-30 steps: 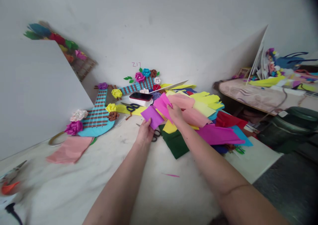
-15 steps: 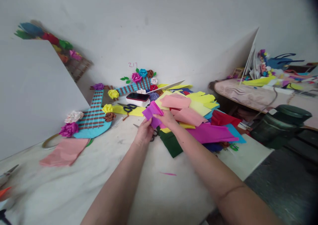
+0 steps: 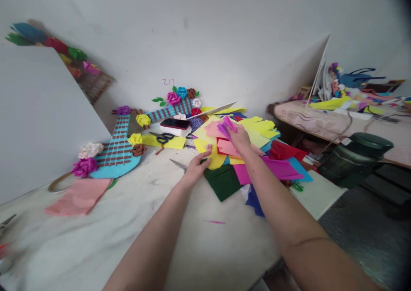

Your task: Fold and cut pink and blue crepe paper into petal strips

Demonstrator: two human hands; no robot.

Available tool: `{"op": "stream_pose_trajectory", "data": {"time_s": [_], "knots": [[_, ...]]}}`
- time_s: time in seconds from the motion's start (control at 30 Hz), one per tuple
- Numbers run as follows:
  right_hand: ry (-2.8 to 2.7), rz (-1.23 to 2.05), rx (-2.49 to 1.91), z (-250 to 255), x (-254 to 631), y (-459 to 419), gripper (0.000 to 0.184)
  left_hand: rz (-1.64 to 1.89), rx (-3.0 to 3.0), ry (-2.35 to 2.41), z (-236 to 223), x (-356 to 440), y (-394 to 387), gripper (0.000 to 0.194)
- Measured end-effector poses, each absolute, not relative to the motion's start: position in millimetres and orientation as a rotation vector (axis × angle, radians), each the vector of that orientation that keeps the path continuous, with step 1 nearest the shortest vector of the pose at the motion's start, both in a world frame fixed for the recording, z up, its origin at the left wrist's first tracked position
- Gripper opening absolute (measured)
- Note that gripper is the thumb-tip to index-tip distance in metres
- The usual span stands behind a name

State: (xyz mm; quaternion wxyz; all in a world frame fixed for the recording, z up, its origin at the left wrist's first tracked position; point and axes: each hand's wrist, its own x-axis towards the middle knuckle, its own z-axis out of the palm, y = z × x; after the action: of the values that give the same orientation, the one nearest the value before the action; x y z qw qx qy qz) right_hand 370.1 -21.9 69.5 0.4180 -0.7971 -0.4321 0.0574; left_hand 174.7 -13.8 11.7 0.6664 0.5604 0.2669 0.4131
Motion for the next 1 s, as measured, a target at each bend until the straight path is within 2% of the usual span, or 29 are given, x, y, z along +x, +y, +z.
{"op": "stream_pose_trajectory", "data": {"time_s": [0.2,0.27,0.43,0.7,0.9,1.0], "knots": [[-1.614,-0.121,-2.328,68,366,-29,0.083,0.922,1.676,0.657,-3,188,-28,0.032],[-1.737,-0.17,-2.357,62,367,-30,0.078,0.911,1.736,0.652,-7,189,-31,0.032],[-1.818,-0.078,-2.231,49,380,-28,0.038,0.957,1.695,0.632,-9,190,-34,0.03],[-1.501,0.078,-2.004,49,400,-33,0.038,0.974,1.578,0.636,-1,190,-35,0.025],[-1.275,0.059,-1.951,53,412,-29,0.041,1.051,1.289,0.684,18,195,-31,0.007],[-1.301,0.023,-1.951,58,399,-28,0.042,0.951,1.155,0.702,22,206,-26,0.023]]}}
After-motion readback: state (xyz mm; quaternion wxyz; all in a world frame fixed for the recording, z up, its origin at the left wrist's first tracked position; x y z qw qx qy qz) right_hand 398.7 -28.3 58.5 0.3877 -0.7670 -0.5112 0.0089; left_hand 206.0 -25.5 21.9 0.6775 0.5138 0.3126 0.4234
